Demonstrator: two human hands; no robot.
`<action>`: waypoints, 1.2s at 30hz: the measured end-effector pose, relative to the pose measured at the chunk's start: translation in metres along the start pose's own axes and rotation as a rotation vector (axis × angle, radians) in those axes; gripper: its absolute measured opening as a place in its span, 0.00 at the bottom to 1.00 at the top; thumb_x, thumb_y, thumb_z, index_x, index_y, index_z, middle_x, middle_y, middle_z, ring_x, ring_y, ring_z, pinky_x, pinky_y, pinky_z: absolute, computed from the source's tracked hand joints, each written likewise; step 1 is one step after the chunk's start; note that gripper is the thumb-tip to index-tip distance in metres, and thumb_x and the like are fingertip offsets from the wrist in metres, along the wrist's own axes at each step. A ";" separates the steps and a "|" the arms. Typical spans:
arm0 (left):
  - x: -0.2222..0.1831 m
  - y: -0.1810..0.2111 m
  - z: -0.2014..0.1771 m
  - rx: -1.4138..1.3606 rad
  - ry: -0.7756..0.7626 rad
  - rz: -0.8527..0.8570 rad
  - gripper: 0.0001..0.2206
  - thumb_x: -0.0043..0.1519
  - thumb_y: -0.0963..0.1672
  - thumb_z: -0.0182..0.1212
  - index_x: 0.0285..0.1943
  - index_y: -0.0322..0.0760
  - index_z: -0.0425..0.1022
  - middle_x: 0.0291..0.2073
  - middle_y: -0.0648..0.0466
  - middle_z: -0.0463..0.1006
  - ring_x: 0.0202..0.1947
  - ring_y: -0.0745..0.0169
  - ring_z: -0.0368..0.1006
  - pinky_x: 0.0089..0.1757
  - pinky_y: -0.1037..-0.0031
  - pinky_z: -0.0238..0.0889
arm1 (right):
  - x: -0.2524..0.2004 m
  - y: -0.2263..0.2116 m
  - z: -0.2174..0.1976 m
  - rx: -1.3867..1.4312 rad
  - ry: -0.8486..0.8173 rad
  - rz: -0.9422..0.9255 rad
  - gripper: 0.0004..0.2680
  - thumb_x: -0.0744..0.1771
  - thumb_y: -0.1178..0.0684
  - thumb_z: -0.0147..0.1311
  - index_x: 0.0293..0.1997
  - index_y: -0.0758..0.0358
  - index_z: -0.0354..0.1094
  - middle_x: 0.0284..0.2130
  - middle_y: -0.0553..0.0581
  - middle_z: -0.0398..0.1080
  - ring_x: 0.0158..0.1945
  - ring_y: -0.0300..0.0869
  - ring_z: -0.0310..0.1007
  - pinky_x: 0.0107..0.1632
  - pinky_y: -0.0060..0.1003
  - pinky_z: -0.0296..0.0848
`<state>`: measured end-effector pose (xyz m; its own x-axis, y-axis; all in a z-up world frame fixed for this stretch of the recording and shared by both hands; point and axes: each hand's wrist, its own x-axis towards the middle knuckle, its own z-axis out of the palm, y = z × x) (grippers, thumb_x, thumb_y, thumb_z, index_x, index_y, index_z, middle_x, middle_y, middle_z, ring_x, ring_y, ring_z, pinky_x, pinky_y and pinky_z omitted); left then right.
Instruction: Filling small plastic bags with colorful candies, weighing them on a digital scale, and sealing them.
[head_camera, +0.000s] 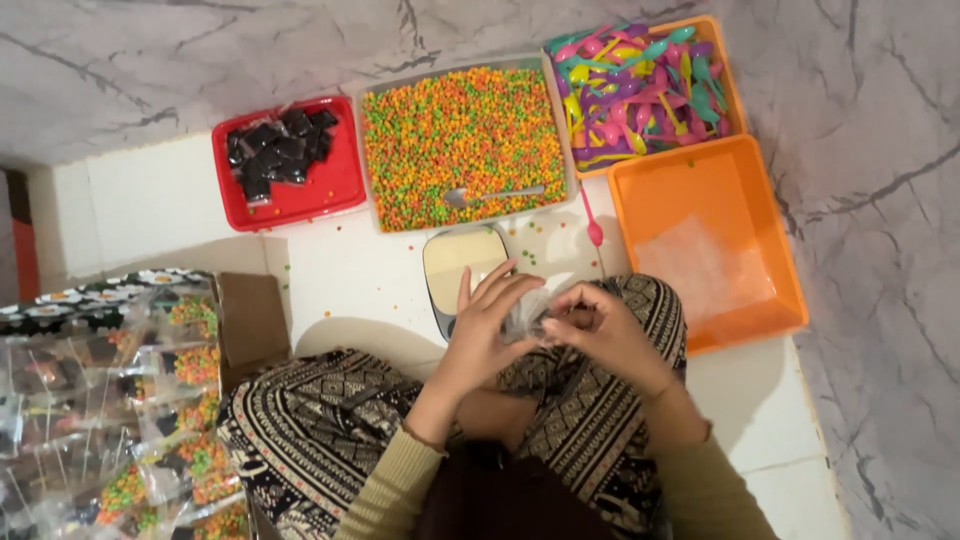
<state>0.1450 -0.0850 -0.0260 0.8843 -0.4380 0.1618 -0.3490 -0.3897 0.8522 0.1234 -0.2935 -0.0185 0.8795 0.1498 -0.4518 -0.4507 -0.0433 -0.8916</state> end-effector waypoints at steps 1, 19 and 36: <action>0.002 -0.004 -0.001 0.001 -0.002 0.003 0.36 0.48 0.40 0.78 0.68 0.45 0.69 0.61 0.52 0.75 0.72 0.40 0.55 0.67 0.36 0.21 | 0.021 0.002 -0.018 0.002 0.002 -0.002 0.12 0.64 0.58 0.64 0.46 0.76 0.68 0.33 0.69 0.75 0.36 0.46 0.78 0.42 0.43 0.81; -0.006 -0.039 -0.004 -0.020 0.109 -0.284 0.38 0.47 0.44 0.82 0.68 0.38 0.67 0.62 0.47 0.72 0.69 0.36 0.59 0.64 0.29 0.27 | 0.364 0.133 -0.237 -1.512 0.780 0.158 0.10 0.67 0.40 0.59 0.40 0.51 0.81 0.37 0.57 0.77 0.48 0.53 0.71 0.51 0.54 0.58; -0.026 -0.017 -0.014 -0.008 0.329 -0.225 0.38 0.49 0.43 0.80 0.70 0.39 0.65 0.62 0.45 0.70 0.68 0.34 0.60 0.65 0.32 0.29 | -0.004 -0.104 -0.005 -0.746 0.107 -0.436 0.04 0.63 0.56 0.65 0.34 0.64 0.80 0.45 0.68 0.74 0.53 0.66 0.74 0.60 0.62 0.70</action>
<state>0.1325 -0.0558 -0.0376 0.9910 -0.0589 0.1200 -0.1337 -0.4392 0.8884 0.1673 -0.2951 0.0755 0.9767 0.2122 -0.0322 0.1152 -0.6451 -0.7554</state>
